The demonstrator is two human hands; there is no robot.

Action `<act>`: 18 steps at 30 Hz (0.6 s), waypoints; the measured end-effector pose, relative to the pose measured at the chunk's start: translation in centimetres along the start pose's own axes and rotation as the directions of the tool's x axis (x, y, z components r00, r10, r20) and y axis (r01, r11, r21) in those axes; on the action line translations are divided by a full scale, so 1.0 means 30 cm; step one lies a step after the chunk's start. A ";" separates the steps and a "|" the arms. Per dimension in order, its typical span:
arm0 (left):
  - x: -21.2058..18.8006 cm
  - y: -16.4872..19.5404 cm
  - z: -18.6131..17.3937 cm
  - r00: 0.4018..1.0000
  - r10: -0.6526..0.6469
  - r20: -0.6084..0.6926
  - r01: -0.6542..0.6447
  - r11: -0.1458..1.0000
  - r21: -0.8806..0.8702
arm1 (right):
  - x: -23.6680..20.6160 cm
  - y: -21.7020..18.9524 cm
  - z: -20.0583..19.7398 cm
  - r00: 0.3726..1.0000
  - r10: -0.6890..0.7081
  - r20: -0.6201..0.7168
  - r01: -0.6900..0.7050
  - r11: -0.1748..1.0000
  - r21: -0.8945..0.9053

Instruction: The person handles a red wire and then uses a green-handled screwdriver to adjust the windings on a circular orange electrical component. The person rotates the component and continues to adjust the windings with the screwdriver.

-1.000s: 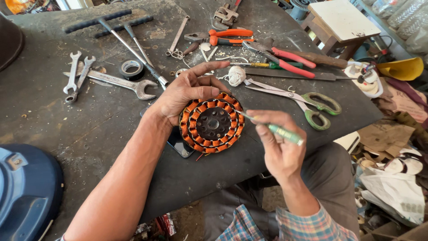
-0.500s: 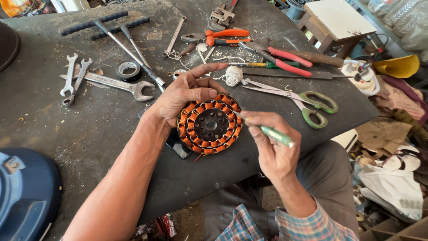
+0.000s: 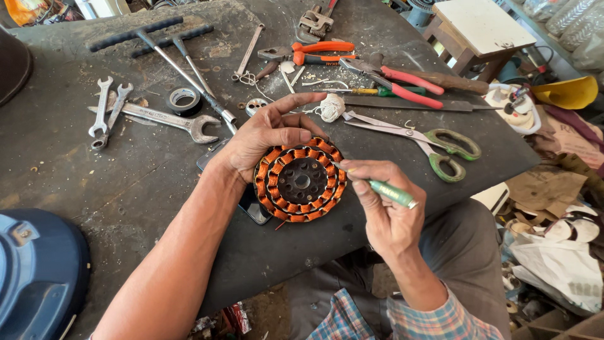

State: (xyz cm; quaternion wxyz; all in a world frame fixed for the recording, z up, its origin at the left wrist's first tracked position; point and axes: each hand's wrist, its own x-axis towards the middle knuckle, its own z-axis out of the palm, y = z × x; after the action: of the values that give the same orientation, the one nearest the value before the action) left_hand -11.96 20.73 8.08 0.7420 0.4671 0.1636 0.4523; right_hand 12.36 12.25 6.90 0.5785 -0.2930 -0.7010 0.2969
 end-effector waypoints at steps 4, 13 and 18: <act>0.002 -0.004 -0.001 1.000 0.008 -0.012 -0.008 0.999 -0.046 | 0.015 0.011 -0.005 0.994 0.109 0.007 -0.109 0.990 0.089; -0.001 0.004 0.017 0.999 0.001 -0.036 -0.001 1.000 -0.002 | 0.009 0.003 0.004 0.999 0.052 -0.016 -0.051 0.998 0.027; 0.000 0.005 0.021 0.999 0.007 -0.053 -0.007 1.000 -0.002 | 0.026 -0.009 0.015 0.994 0.105 -0.034 -0.100 0.987 0.122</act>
State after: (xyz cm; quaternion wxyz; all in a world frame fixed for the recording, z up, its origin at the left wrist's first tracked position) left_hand -11.60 20.41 8.52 0.7363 0.4546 0.1811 0.4674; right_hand 11.77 12.63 7.55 0.5931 -0.2993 -0.6540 0.3619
